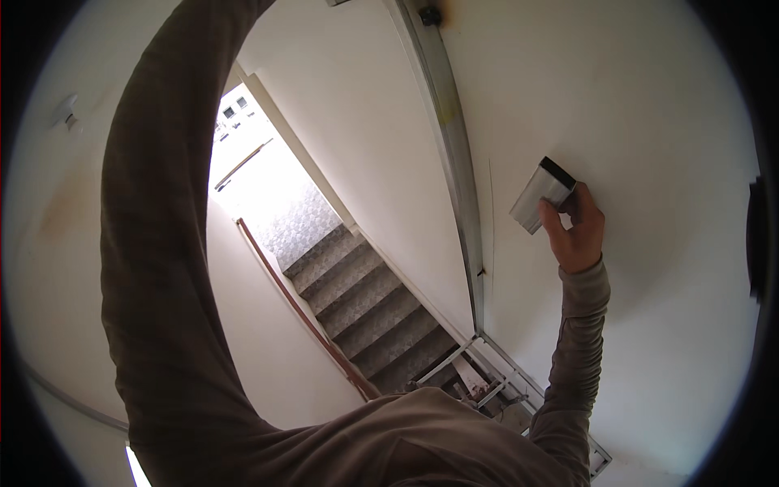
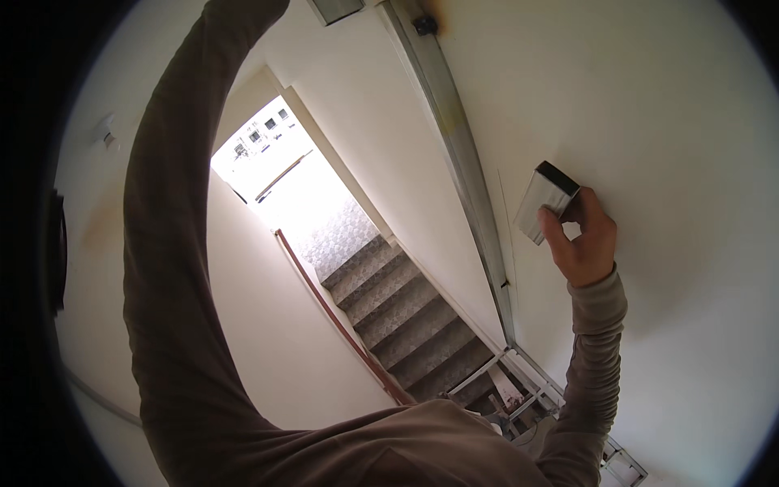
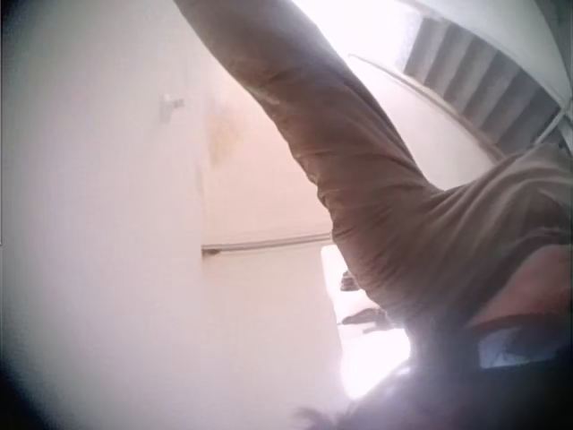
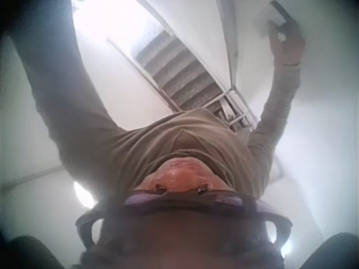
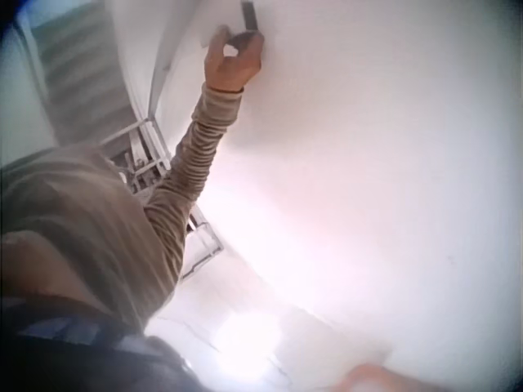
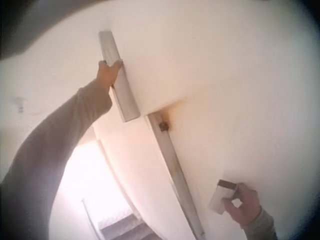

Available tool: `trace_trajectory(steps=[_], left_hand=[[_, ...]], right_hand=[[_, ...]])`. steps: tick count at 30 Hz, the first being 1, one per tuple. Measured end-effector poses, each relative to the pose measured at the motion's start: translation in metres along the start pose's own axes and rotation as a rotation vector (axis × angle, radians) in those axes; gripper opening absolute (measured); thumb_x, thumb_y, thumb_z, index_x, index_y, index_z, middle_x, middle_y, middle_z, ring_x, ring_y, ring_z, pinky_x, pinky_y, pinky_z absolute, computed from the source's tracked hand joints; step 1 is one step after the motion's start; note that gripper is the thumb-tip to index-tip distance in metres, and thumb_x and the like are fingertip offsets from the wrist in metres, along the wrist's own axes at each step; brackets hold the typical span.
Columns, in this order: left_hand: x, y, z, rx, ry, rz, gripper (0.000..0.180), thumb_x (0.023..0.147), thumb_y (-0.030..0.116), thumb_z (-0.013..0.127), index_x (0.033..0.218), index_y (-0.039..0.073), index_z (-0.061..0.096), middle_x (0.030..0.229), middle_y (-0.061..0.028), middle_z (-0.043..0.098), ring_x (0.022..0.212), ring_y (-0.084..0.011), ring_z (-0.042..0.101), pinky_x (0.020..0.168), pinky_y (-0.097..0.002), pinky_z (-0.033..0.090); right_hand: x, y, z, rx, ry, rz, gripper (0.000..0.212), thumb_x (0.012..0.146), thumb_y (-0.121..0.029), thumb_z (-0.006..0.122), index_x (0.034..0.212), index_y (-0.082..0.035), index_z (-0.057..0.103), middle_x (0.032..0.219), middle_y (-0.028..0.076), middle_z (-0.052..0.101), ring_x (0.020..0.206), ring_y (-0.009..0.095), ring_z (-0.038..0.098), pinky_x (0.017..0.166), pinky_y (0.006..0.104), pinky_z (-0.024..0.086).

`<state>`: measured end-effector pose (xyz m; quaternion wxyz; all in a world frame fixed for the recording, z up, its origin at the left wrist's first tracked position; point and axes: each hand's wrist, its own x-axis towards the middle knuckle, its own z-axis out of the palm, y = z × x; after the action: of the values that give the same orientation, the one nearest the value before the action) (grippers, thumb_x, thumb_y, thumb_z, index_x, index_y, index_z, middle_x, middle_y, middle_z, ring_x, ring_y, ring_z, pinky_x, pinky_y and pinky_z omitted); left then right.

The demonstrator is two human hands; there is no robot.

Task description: The person hangs a welding cable onto a ceiling metal frame, holds a metal profile against the ceiling and wall to check alignment, and fits short metal tube pieces against the frame joints.

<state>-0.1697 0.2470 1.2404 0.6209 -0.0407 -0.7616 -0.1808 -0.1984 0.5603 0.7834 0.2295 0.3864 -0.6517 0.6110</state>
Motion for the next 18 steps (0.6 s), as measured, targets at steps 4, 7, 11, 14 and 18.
trace_trajectory(steps=[4, 7, 11, 14, 18], left_hand=[[-0.012, 0.003, -0.018, -0.070, -0.078, -0.005, 0.089, 0.092, 0.036, 0.070, 0.146, -0.015, 0.021, 0.134, -0.0341, 0.052, 0.113, -0.0395, 0.063, 0.092, -0.0424, 0.056], [-0.075, -0.002, -0.040, -0.173, -0.092, -0.053, 0.089, 0.091, 0.035, 0.071, 0.146, -0.016, 0.023, 0.136, -0.0340, 0.050, 0.116, -0.0393, 0.061, 0.095, -0.0421, 0.054], [-0.154, -0.021, -0.102, -0.264, -0.249, 0.221, 0.054, 0.086, 0.015, 0.076, 0.128, -0.003, 0.047, 0.115, -0.0191, 0.067, 0.112, -0.0287, 0.064, 0.096, -0.0364, 0.051], [-0.204, -0.054, -0.117, -0.022, -0.426, 0.452, 0.039, 0.077, -0.011, 0.068, 0.110, 0.009, 0.062, 0.112, -0.0050, 0.071, 0.107, -0.0233, 0.068, 0.107, -0.0430, 0.045], [-0.251, -0.071, -0.135, 0.334, -0.648, 0.900, 0.039, 0.071, -0.014, 0.070, 0.100, 0.012, 0.064, 0.115, -0.0034, 0.068, 0.119, -0.0234, 0.061, 0.122, -0.0584, 0.021]], right_hand=[[-0.005, -0.006, 0.000, 0.071, 0.030, 0.027, 0.026, 0.089, -0.009, 0.068, 0.110, 0.004, 0.061, 0.086, 0.010, 0.071, 0.074, 0.014, 0.068, 0.073, 0.0282, 0.055], [-0.007, -0.002, 0.000, 0.022, 0.047, 0.055, 0.026, 0.089, -0.008, 0.068, 0.110, 0.004, 0.062, 0.090, 0.009, 0.071, 0.077, 0.015, 0.068, 0.073, 0.0277, 0.055], [0.002, 0.004, 0.008, 0.327, 0.017, 0.172, 0.032, 0.090, -0.017, 0.066, 0.113, 0.004, 0.061, 0.095, 0.011, 0.070, 0.085, 0.018, 0.068, 0.078, 0.0331, 0.055], [0.002, 0.002, 0.008, 0.802, -0.026, 0.386, 0.039, 0.090, -0.025, 0.063, 0.115, 0.005, 0.061, 0.097, 0.013, 0.069, 0.092, 0.022, 0.067, 0.086, 0.0400, 0.055], [0.008, -0.071, 0.059, 1.230, -0.225, 0.502, 0.052, 0.090, -0.031, 0.060, 0.124, 0.007, 0.056, 0.108, 0.017, 0.067, 0.101, 0.028, 0.066, 0.092, 0.0453, 0.055]])
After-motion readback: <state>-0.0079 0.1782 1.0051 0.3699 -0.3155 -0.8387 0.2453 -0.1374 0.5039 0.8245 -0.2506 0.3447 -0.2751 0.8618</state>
